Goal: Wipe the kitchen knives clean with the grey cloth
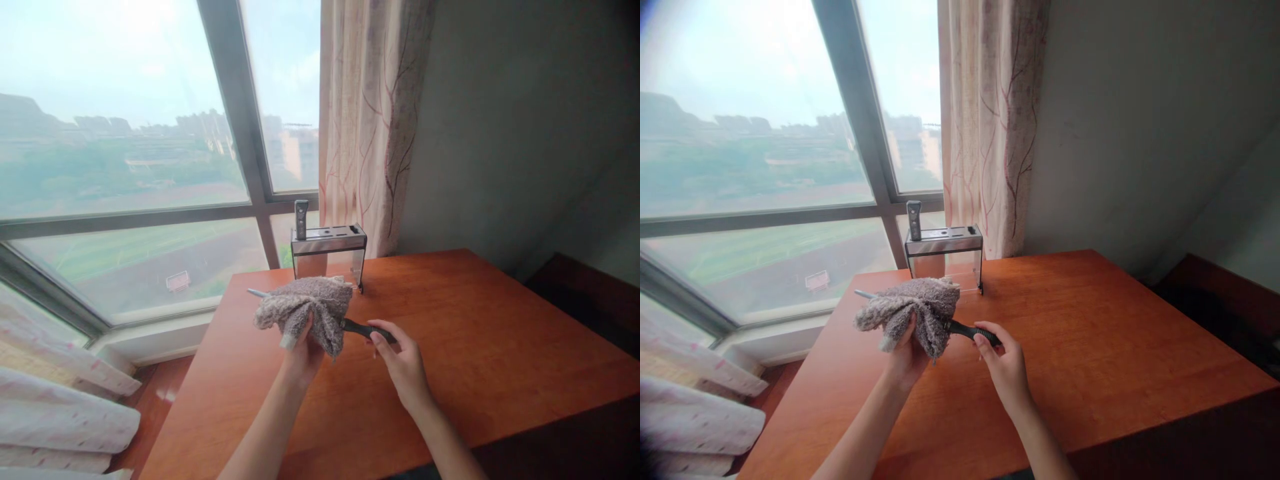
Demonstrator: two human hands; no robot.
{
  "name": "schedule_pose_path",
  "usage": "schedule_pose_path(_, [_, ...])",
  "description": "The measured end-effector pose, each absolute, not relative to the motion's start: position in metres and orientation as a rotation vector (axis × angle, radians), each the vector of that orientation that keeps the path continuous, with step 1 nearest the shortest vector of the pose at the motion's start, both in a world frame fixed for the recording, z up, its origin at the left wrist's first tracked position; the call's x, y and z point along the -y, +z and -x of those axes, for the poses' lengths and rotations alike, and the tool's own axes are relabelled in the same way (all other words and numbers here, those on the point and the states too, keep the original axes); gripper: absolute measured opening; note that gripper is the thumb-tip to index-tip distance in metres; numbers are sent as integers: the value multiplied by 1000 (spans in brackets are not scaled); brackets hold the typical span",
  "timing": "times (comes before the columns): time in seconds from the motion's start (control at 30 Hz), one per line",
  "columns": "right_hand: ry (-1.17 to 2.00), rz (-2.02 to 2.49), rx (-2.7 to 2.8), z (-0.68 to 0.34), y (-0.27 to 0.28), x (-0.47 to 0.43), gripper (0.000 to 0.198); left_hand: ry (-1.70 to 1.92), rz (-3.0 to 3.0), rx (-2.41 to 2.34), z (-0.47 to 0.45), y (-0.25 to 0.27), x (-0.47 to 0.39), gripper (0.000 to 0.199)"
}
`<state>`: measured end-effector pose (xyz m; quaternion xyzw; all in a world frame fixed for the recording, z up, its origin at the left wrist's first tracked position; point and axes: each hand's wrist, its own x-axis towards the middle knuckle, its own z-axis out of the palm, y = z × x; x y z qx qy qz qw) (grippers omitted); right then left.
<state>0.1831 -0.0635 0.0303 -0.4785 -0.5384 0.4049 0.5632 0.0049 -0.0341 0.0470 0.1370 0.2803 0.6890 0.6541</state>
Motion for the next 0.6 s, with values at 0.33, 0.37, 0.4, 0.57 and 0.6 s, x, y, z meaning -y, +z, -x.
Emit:
schedule_pose_path(0.33, [1298,838,1497,-129,7,61,63,1535,-266,-588,-18,42,35,33])
schedule_pose_path(0.37, [1267,839,1484,-122,7,59,58,1521,-275,-589,-21,42,37,32])
schedule_pose_path(0.4, [1226,855,1439,-117,8,56,53,1511,-288,-584,-25,41,39,32])
schedule_pose_path(0.57, [1168,793,1186,-110,17,40,50,1535,-436,-503,-37,43,45,37])
schedule_pose_path(0.6, [1189,748,1143,-112,19,38,50,1537,-469,-489,-38,43,45,38])
